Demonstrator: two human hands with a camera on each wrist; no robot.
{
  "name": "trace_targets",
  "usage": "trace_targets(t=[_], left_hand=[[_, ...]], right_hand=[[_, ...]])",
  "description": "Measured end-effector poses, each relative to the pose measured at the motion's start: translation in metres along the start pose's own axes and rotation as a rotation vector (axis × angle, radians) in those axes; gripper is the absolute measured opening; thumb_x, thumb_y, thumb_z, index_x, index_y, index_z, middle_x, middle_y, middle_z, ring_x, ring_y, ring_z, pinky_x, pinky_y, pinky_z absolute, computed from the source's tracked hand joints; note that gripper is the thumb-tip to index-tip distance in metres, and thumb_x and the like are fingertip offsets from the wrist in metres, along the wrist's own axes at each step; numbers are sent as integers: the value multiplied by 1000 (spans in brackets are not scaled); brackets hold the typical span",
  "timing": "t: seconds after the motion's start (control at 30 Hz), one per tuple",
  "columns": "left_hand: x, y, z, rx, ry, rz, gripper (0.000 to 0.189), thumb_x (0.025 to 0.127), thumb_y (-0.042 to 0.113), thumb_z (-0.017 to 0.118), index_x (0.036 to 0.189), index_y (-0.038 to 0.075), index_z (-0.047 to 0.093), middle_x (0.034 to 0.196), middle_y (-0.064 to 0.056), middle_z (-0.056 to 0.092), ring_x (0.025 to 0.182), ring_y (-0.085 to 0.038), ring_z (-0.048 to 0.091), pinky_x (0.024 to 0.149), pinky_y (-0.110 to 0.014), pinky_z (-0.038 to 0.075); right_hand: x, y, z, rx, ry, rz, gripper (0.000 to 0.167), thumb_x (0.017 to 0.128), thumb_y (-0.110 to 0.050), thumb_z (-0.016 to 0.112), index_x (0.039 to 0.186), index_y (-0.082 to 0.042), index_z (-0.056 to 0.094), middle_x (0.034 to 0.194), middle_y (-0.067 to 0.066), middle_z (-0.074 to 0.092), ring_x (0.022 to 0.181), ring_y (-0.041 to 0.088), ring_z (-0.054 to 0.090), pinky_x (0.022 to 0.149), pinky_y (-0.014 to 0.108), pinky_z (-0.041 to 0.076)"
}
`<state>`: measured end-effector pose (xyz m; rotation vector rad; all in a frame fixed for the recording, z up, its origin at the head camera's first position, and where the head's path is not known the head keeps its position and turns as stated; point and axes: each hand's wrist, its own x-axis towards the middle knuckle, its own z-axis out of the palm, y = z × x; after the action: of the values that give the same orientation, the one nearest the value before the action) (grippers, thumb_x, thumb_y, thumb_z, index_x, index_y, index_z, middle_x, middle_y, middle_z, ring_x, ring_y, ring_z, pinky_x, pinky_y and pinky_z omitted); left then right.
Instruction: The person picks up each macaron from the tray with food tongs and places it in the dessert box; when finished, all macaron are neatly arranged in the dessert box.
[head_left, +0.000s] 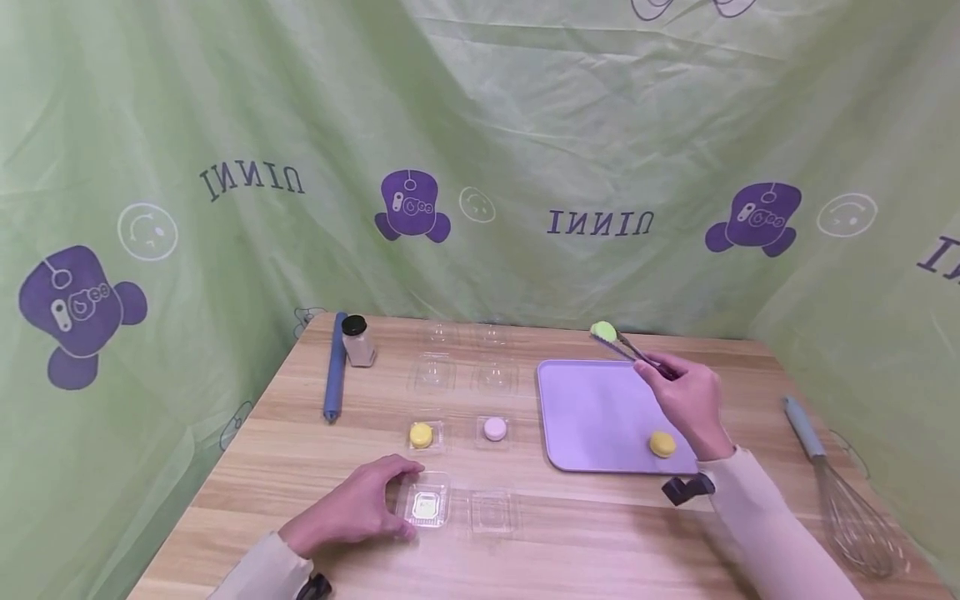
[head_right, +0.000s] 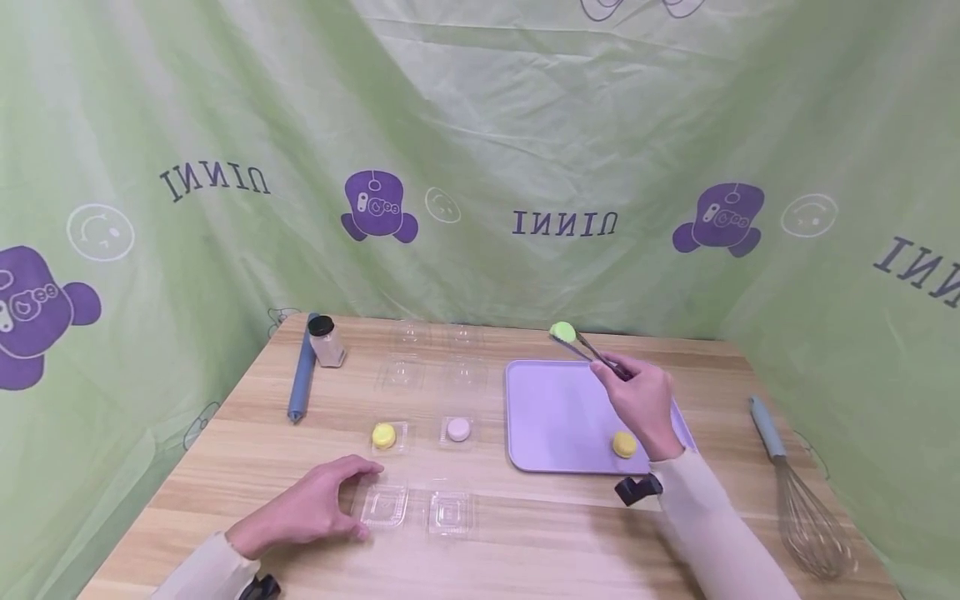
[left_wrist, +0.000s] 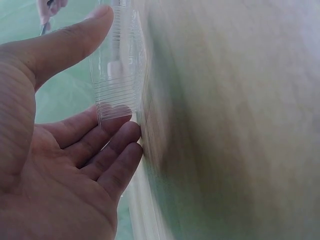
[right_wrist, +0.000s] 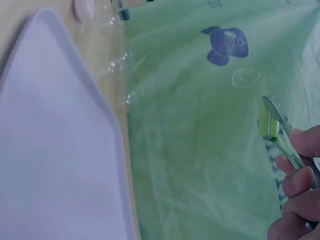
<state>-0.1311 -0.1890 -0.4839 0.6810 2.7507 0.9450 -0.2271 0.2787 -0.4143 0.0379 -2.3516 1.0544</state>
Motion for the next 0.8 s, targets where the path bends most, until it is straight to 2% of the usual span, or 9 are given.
trace_targets(t=[0.07, 0.13, 0.27, 0.3, 0.6, 0.8], left_hand=[[0, 0, 0, 1, -1, 0, 84, 64, 46, 92, 133, 11, 60, 118, 5, 67, 110, -17, 63, 100, -43, 55], [1, -1, 0, 2, -1, 1, 85, 64, 46, 92, 133, 11, 60, 119, 5, 67, 110, -18, 63, 100, -43, 55], [1, -2, 1, -1, 2, 8, 85, 63, 46, 92, 133, 10, 60, 118, 5, 68, 110, -17, 63, 100, -42, 55], [1, -3, 1, 0, 4, 10, 84, 63, 46, 92, 133, 10, 61, 118, 6, 68, 109, -16, 62, 99, -41, 55], [1, -2, 0, -3, -3, 14, 84, 63, 48, 92, 133, 11, 61, 117, 7, 67, 109, -16, 62, 99, -39, 56], [1, -2, 0, -7, -4, 13, 86, 63, 49, 91, 133, 10, 60, 118, 6, 67, 109, -17, 62, 99, -40, 56]], right_hand=[[3, -8, 4, 33, -4, -18, 25, 86, -27, 81, 104, -9, 81, 78, -10, 75, 60, -10, 55, 52, 10, 44], [4, -18, 9, 89, -21, -41, 25, 86, -24, 81, 105, -7, 81, 80, -7, 77, 63, -12, 56, 54, 9, 45], [3, -38, 19, 208, -49, -90, 26, 86, -16, 82, 108, -3, 79, 88, 13, 79, 67, -13, 59, 57, 7, 48], [2, -43, 22, 228, -54, -104, 25, 86, -15, 82, 107, -3, 79, 91, 21, 78, 67, -14, 59, 57, 7, 48], [-17, -79, 48, 366, -158, -264, 21, 83, -4, 81, 103, 0, 79, 84, 17, 77, 63, -6, 59, 51, 13, 49], [-30, -98, 65, 404, -220, -360, 19, 82, -4, 82, 101, -3, 80, 78, 10, 77, 61, -4, 57, 50, 13, 48]])
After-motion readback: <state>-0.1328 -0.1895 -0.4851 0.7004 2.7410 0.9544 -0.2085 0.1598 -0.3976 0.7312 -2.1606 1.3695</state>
